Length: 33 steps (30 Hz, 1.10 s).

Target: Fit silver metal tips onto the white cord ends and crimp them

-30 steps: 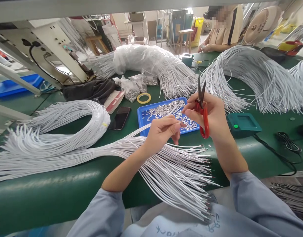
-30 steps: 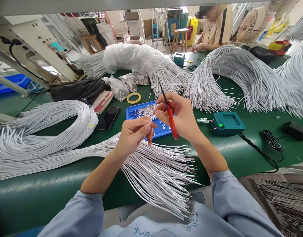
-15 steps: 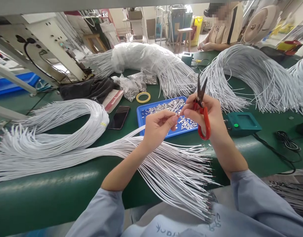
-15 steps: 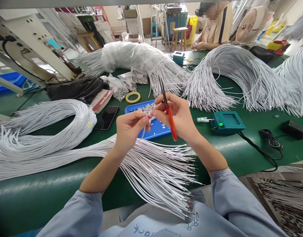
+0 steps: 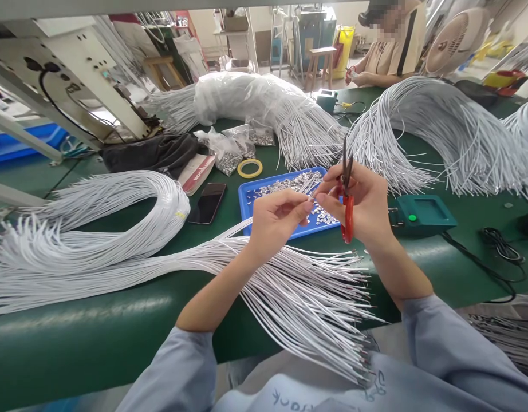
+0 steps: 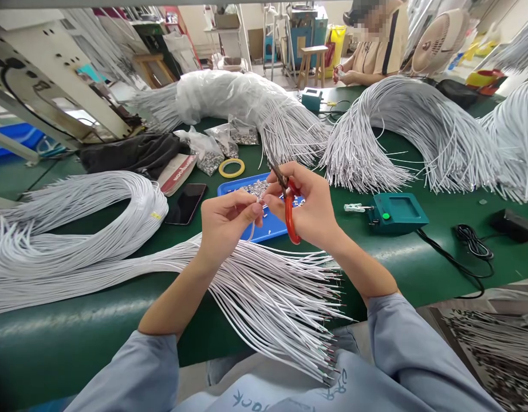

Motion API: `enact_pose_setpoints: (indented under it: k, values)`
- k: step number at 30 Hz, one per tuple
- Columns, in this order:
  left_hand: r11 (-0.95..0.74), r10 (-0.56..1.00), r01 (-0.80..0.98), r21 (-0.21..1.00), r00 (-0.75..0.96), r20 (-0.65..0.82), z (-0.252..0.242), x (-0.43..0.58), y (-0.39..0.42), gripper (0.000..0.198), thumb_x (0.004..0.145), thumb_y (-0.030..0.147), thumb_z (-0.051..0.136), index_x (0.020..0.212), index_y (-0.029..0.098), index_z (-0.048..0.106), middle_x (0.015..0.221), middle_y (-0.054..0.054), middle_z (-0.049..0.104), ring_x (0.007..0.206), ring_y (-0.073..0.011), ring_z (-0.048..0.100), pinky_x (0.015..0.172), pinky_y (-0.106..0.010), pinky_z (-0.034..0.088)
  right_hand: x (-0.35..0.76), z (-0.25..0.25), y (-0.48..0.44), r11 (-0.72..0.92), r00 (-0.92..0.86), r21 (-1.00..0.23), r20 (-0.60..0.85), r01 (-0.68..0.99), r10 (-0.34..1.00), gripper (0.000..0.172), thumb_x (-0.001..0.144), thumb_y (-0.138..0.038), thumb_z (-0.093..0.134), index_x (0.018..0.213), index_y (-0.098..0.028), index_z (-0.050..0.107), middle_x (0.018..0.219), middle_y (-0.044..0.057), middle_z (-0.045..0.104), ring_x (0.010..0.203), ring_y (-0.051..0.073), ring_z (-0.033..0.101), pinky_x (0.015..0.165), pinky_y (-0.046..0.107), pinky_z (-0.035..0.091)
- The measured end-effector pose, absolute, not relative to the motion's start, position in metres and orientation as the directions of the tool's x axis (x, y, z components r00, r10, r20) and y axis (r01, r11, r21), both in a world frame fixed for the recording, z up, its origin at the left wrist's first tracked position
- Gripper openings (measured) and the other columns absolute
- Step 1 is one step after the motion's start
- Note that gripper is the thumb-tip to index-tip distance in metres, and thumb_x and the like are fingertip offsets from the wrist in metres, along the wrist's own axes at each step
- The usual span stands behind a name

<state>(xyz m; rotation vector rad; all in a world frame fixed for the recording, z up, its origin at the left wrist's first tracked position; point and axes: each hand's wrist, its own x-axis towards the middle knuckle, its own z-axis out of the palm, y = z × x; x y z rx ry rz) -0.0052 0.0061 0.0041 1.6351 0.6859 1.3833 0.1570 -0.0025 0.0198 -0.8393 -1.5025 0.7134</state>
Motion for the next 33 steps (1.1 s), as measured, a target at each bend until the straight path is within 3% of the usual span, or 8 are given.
enact_pose_setpoints:
  k: [7, 17, 28, 33]
  values:
    - [-0.449, 0.862, -0.152, 0.881, 0.186, 0.471, 0.0039, -0.0065, 0.0105, 0.019, 0.068, 0.031, 0.087, 0.069, 0.017, 0.074, 0.062, 0.001, 0.068, 0.055, -0.0078, 0.061, 0.052, -0.018, 0.052, 0.1516, 0.0190, -0.0081, 0.650, 0.065, -0.752, 0.658, 0.110, 0.750, 0.018, 0.077, -0.017, 0.075, 0.088, -0.026, 0.063, 0.078, -0.003, 0.073, 0.066, 0.013, 0.067, 0.058, 0.028, 0.052]
    - [-0.393, 0.883, -0.191, 0.899, 0.194, 0.427, 0.0025, -0.0004, 0.0100, 0.025, 0.061, 0.033, 0.091, 0.064, 0.016, 0.071, 0.059, 0.002, 0.067, 0.052, -0.0066, 0.057, 0.048, -0.018, 0.047, 0.1477, 0.0162, -0.0100, 0.648, 0.033, -0.752, 0.655, 0.121, 0.755, 0.024, 0.072, -0.013, 0.077, 0.088, -0.026, 0.064, 0.076, -0.006, 0.071, 0.069, 0.012, 0.065, 0.055, 0.027, 0.046]
    - [-0.453, 0.855, -0.158, 0.878, 0.202, 0.478, -0.0012, -0.0011, 0.0101, 0.021, 0.069, 0.035, 0.086, 0.069, 0.018, 0.074, 0.063, 0.000, 0.069, 0.055, -0.0070, 0.058, 0.049, -0.018, 0.046, 0.1492, 0.0163, -0.0100, 0.672, 0.035, -0.734, 0.677, 0.095, 0.735, 0.033, 0.067, -0.002, 0.077, 0.089, -0.023, 0.065, 0.076, -0.006, 0.071, 0.067, 0.009, 0.063, 0.057, 0.025, 0.044]
    - [-0.452, 0.851, -0.168, 0.876, 0.214, 0.480, 0.0011, -0.0007, 0.0094, 0.019, 0.070, 0.033, 0.086, 0.071, 0.018, 0.075, 0.061, 0.000, 0.067, 0.053, -0.0065, 0.056, 0.048, -0.017, 0.045, 0.1528, 0.0181, -0.0095, 0.663, 0.013, -0.732, 0.672, 0.158, 0.740, 0.030, 0.068, -0.005, 0.076, 0.089, -0.023, 0.065, 0.076, -0.005, 0.070, 0.067, 0.008, 0.060, 0.057, 0.025, 0.044]
